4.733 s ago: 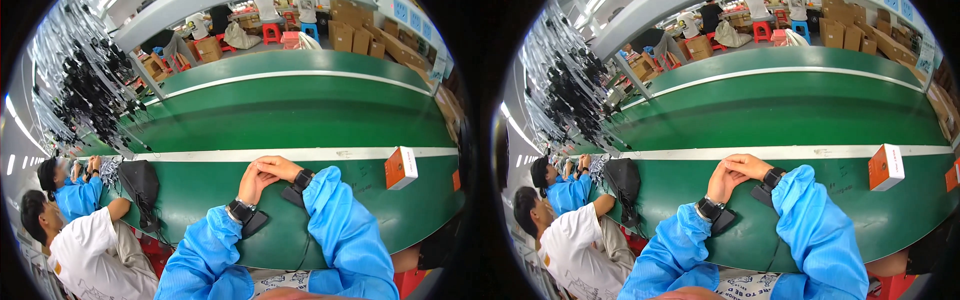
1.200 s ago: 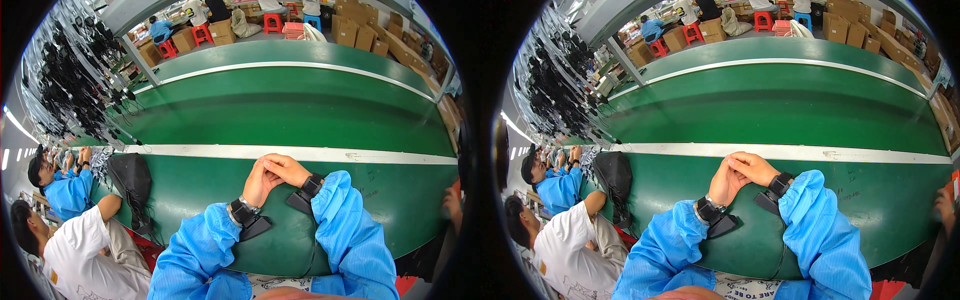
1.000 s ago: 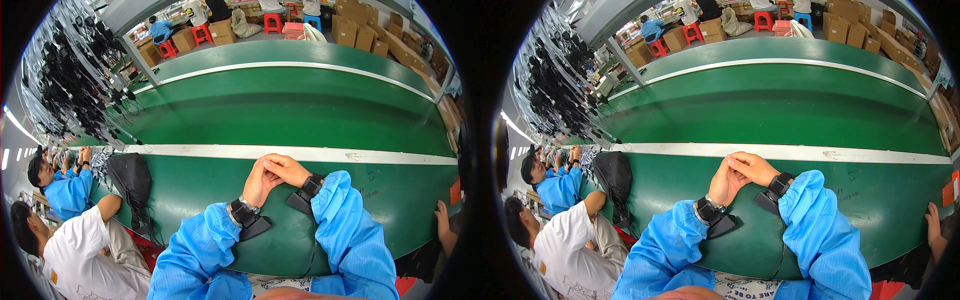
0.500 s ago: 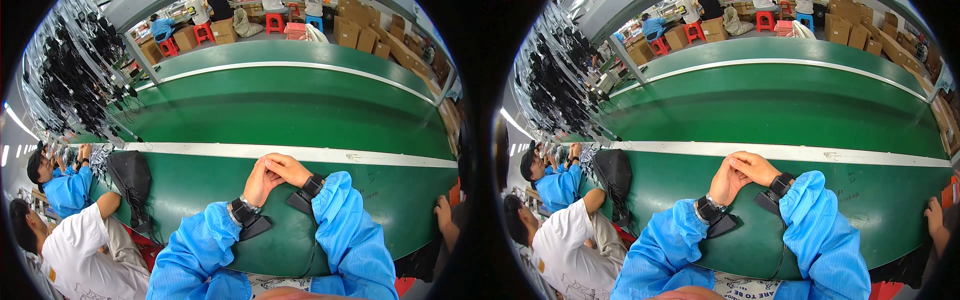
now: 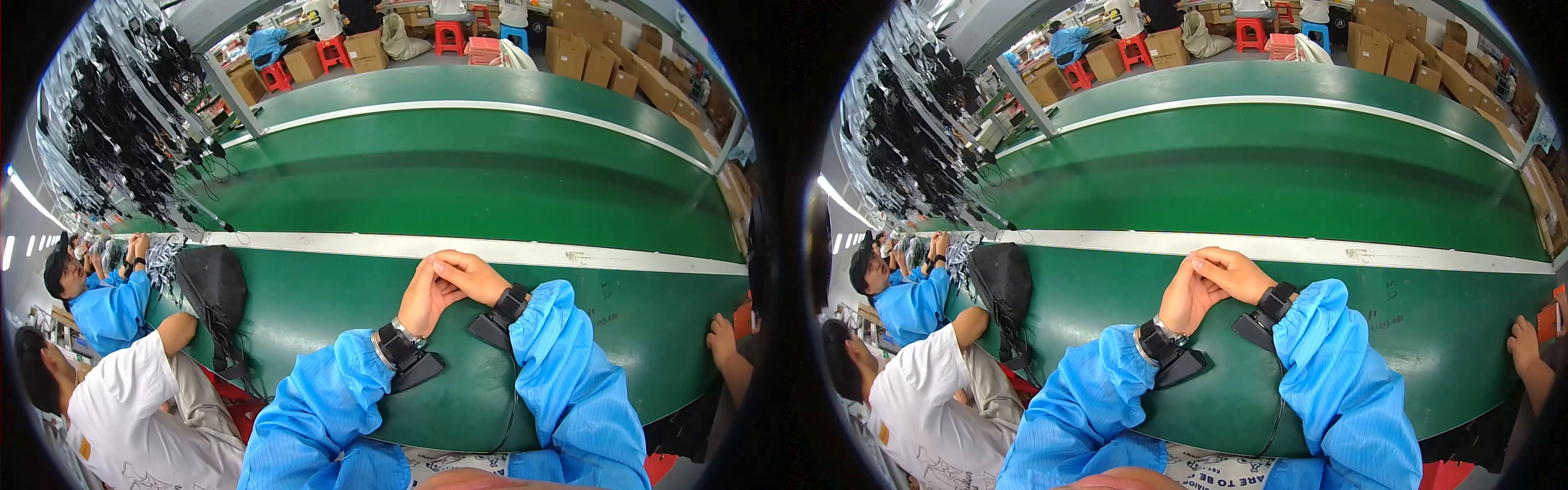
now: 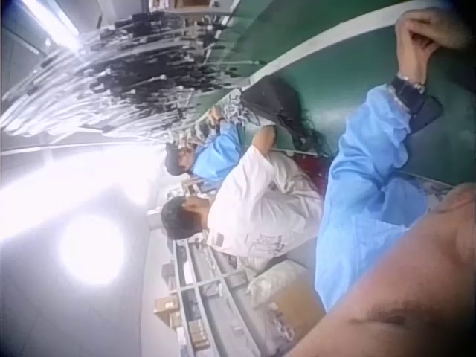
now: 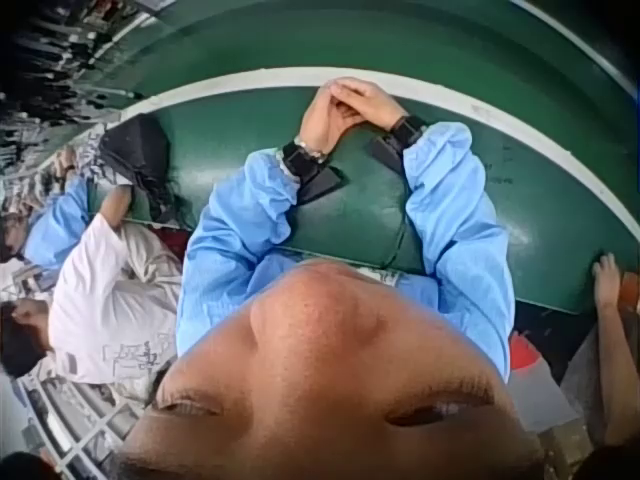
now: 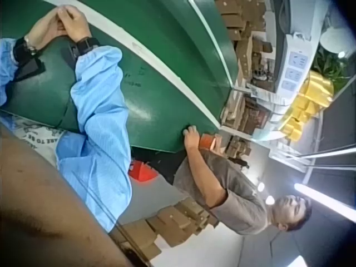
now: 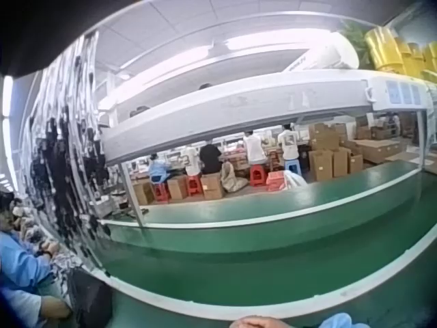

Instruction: The person picks up a box, closes its lid, and sets it down, repeating this process for two more boxes with periods of rest in between.

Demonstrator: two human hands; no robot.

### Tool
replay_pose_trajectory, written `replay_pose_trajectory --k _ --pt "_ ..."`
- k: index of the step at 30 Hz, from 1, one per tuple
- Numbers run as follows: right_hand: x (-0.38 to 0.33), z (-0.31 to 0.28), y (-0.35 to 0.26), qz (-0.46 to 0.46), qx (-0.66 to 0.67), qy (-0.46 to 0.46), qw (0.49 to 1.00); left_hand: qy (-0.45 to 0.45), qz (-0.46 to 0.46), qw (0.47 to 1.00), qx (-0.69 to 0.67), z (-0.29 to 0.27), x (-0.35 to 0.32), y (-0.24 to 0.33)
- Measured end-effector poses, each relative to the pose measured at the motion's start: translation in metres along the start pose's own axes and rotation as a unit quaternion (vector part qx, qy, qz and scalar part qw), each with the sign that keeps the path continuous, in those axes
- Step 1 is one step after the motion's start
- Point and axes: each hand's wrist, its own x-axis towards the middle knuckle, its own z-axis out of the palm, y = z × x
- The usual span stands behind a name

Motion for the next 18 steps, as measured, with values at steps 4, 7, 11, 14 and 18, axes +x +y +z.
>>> replay_pose_trajectory --k 4,7,11,14,18 --pt "-0.0012 -0.0028 -0.0018 0.004 0.002 0.000 1.000 -0.006 -0.002 1.000 -0.011 0.0011 0.0024 -0.0011" --pt "-0.0009 -0.0020 -0.0042 0.016 0.007 -0.002 1.000 -0.003 -0.001 1.000 -0.010 0.0008 0.0024 -0.0006" --pt "0.0046 0.0046 -0.0049 -0.006 -0.018 -0.024 1.000 0.012 0.024 1.000 -0.001 -0.0049 -0.0021 0.0015" --pt "-0.0034 -0.0018 -0.0013 -0.014 -0.036 0.018 0.999 0.025 -0.003 1.000 -0.013 0.0030 -0.0027 -0.0049" --pt "-0.0019 -0.0027 -0.0044 0.000 -0.020 0.008 1.000 -0.015 -0.009 1.000 -0.023 0.0010 -0.0026 -0.0012"
